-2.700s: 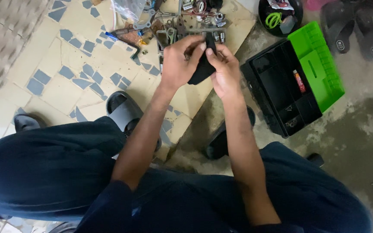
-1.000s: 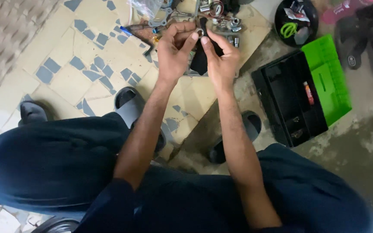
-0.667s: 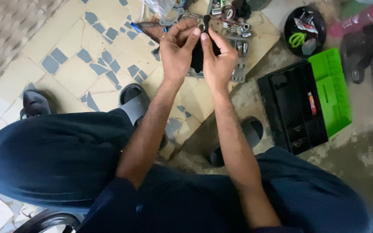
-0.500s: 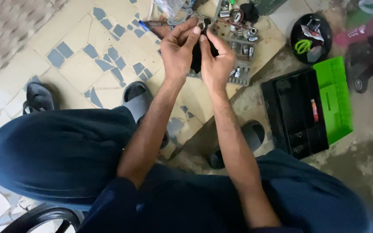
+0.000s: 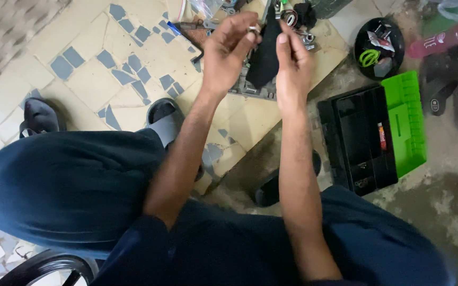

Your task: Organizing and sorting various mechanical engine components into a toolbox on the floor

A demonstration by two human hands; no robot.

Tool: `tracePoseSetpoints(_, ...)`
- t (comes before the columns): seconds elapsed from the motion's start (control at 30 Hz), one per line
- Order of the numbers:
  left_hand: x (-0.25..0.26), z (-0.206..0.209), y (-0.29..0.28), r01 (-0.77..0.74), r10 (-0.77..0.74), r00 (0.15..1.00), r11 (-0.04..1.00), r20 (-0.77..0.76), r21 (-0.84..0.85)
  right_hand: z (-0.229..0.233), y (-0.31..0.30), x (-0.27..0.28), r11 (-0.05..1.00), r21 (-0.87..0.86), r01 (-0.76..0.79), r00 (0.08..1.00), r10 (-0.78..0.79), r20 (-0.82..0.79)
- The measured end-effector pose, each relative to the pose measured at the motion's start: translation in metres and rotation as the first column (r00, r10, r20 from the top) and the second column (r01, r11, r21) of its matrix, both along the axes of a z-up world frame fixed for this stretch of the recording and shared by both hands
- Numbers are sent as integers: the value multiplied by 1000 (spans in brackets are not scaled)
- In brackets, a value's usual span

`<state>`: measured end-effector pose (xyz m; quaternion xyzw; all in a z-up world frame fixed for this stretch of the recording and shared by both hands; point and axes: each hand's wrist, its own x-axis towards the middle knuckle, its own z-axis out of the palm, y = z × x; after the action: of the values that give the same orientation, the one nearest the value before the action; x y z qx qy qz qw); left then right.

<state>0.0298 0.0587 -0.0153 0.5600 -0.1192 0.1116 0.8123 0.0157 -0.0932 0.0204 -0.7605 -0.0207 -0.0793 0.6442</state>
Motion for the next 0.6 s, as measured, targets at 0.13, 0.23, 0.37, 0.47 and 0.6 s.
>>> tracePoseSetpoints(0.13,-4,14,-7,-11,21,998,988,-63,154,-7,-1,-8,996,-79,-37,998,42,53)
tracePoseSetpoints(0.23,-8,22,-5,-39,30,999,902,27,431,-20,-10,-8,998,-64,12,994,-5,107)
tracePoseSetpoints(0.37,-8,21,-9,25,-72,996,820,60,572,-45,-28,-3,973,225,51,997,-34,-76)
tracePoseSetpoints(0.47,-12,23,-13,77,-144,987,801,66,594,-60,-38,-3,929,356,99,984,-38,-176)
tracePoseSetpoints(0.6,-16,26,-16,83,-216,969,743,120,665,-60,-50,-13,928,372,33,982,38,-183)
